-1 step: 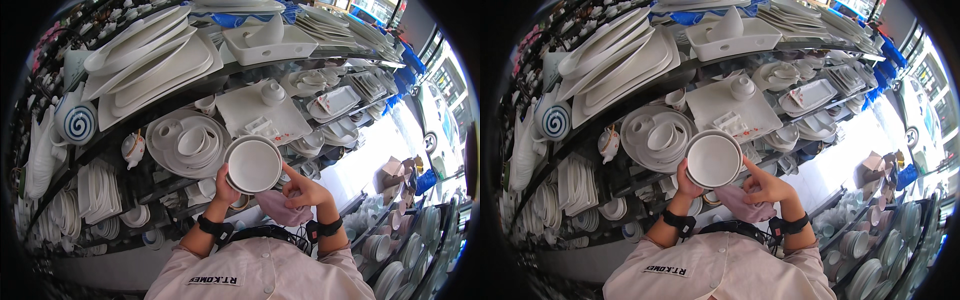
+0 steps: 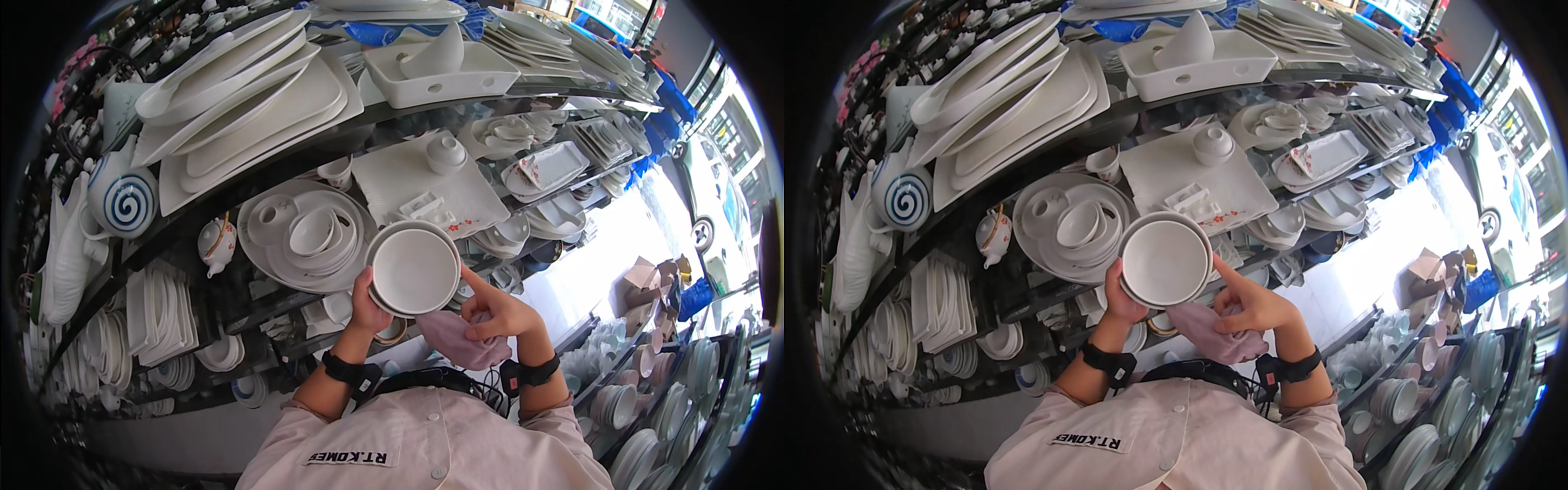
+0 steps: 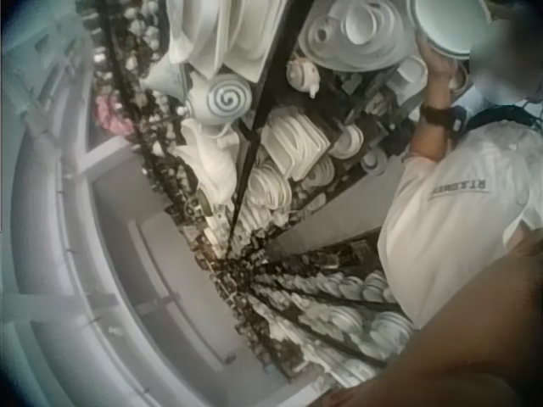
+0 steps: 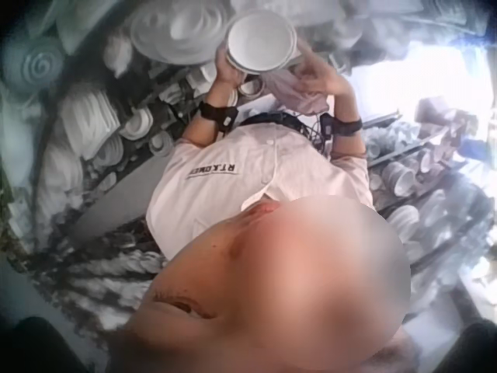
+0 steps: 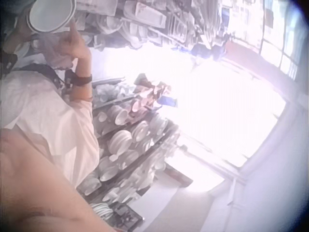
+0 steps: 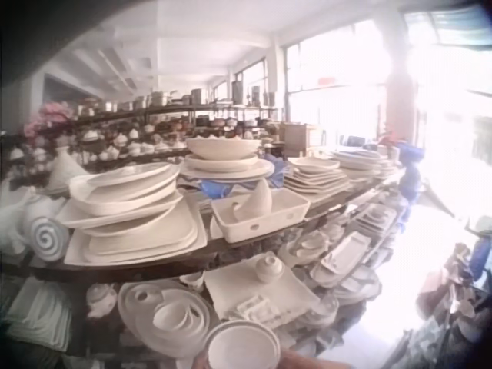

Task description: The person wipes various ceramic dishes, including bowls, plates, and small containers, using a cloth. The person handles items one at a time, wiping them and placing them back on the shelf.

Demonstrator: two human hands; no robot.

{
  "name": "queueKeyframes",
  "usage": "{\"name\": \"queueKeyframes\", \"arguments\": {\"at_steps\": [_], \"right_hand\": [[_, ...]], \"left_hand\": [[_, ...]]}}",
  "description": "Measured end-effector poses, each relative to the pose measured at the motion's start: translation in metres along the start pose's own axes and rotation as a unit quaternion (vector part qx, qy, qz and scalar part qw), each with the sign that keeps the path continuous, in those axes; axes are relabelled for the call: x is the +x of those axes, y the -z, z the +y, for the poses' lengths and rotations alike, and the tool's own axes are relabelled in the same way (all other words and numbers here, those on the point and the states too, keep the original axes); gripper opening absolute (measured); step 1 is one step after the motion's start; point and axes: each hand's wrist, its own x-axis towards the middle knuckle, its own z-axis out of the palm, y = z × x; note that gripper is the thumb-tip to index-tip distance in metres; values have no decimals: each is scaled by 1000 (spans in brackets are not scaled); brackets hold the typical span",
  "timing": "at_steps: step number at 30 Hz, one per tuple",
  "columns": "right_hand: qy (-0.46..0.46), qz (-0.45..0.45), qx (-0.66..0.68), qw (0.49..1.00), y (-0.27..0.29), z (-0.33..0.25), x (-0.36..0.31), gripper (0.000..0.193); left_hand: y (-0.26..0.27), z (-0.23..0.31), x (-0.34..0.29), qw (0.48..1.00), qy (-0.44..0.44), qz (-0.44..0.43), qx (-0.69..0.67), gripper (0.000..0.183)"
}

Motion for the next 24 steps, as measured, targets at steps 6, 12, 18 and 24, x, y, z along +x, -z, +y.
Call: {"name": "queueKeyframes", "arguments": {"at_steps": [6,12,18,24], "right_hand": [[10,-107,47,993,52,-9,7,121],[7,-72,-23,997,89,-11,29,121],[48,-8,-150,988,107,-12,66,127],[140,29,-45,989,124,-8,103,128]], "left_hand": [[-22,4,27,1000,-4,6,9,77],[-29,-3,55,997,-44,60,28,76],[-45,-11,79,991,-85,106,11,72],[-35,-25,107,973,-149,148,101,63]]}}
